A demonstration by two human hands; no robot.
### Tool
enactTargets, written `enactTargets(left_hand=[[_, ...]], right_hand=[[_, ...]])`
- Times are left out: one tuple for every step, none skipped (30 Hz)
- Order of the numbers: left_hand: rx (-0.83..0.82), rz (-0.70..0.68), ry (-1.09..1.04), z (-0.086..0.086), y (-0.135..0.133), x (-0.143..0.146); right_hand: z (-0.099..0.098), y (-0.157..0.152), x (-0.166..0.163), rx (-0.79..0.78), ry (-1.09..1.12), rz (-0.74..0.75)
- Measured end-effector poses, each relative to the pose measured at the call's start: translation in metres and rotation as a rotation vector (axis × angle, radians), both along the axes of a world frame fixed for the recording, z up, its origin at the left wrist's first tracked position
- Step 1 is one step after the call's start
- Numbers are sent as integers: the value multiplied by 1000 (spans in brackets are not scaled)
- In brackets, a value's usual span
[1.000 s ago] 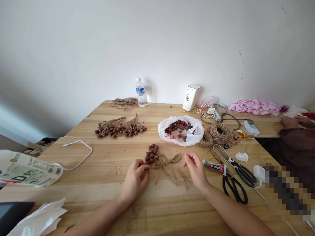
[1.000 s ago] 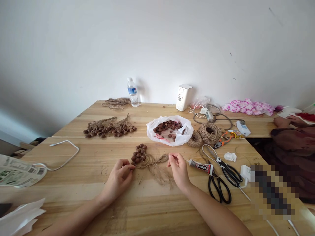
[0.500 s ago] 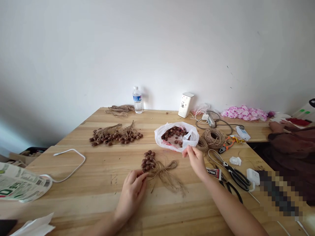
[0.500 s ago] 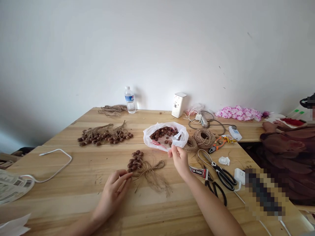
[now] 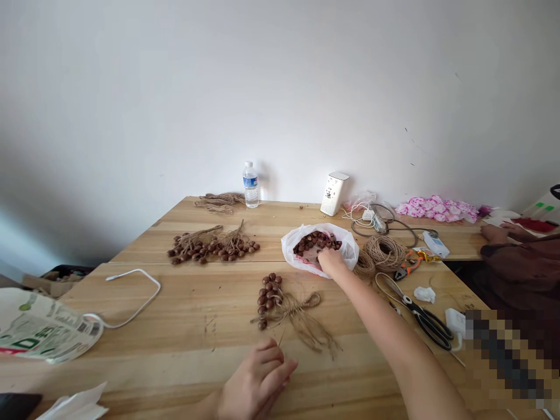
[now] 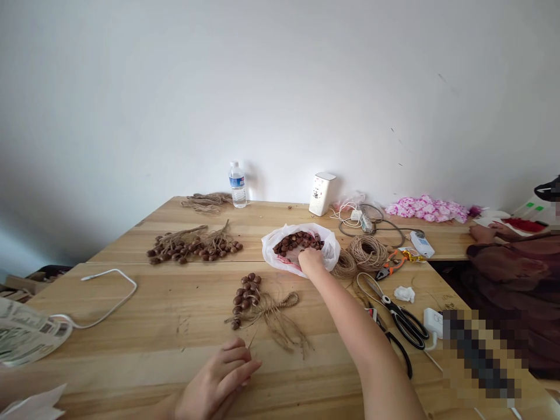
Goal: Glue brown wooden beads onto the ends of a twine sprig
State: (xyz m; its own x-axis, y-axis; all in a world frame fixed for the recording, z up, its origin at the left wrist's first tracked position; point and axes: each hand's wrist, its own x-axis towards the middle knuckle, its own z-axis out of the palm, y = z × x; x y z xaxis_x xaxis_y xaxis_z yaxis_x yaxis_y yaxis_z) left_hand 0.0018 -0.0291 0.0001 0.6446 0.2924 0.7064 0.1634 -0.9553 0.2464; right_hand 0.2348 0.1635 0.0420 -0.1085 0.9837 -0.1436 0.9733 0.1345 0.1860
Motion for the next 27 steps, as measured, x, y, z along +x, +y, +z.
enactTargets(left_hand=[[6,-26,17,-1,-1,1],[10,-43,30,-3,-1,2],[11,-53,41,-4,-2,3],[12,-56,50,-5,-2,3],[13,-57,61,-5,-2,4],[15,-55,70,-6,-3,4],[17,-50,76,-6,-3,4],[20,-44,81,-5,-3,4],[23,-40,83,-5,-3,4],[24,-36,84,-4,-3,4],[25,-33,85,-4,-3,5],[24,-31,88,-4,-3,5],[23,-29,90,-4,-3,5],[21,-27,93,-4,-3,5],[18,-24,96,-4,-3,5],[14,-22,97,-5,-3,5],[11,-21,99,-5,-3,5],[8,-21,100,-5,-3,6],[5,-21,100,-6,-3,6],[4,-23,100,-6,-3,5],[3,-25,100,-6,-3,5],[2,-26,99,-5,-3,5],[2,-26,99,-4,-3,5],[3,-26,100,-4,-4,5],[4,-26,102,-3,-4,5],[4,-25,106,-2,-4,5],[3,-23,107,-1,-4,6]], right_hand=[[0,0,0,-1,-23,-1],[-1,-1,1,4,-42,-1],[-1,-1,2,13,-57,1],[-1,-1,3,26,-68,5],[-1,-1,4,42,-77,9],[-2,-2,6,58,-83,15],[-2,-2,8,74,-86,21],[-2,-3,10,90,-87,29],[-2,-3,12,104,-86,38],[-2,-3,14,116,-84,47],[-2,-4,16,125,-81,56],[-3,-4,17,129,-78,64],[-3,-5,17,129,-74,72],[-2,-5,17,125,-69,78],[-2,-5,17,119,-66,82],[-2,-5,17,111,-63,85],[-2,-5,16,103,-61,87],[-2,-5,15,95,-60,88],[-1,-5,15,87,-60,87],[0,-5,14,77,-60,85],[0,-4,13,67,-60,84],[1,-4,13,57,-62,82],[3,-4,12,49,-65,79],[4,-4,12,43,-68,77],[6,-5,11,43,-71,73],[8,-6,11,47,-75,66],[9,-8,10,55,-79,57]])
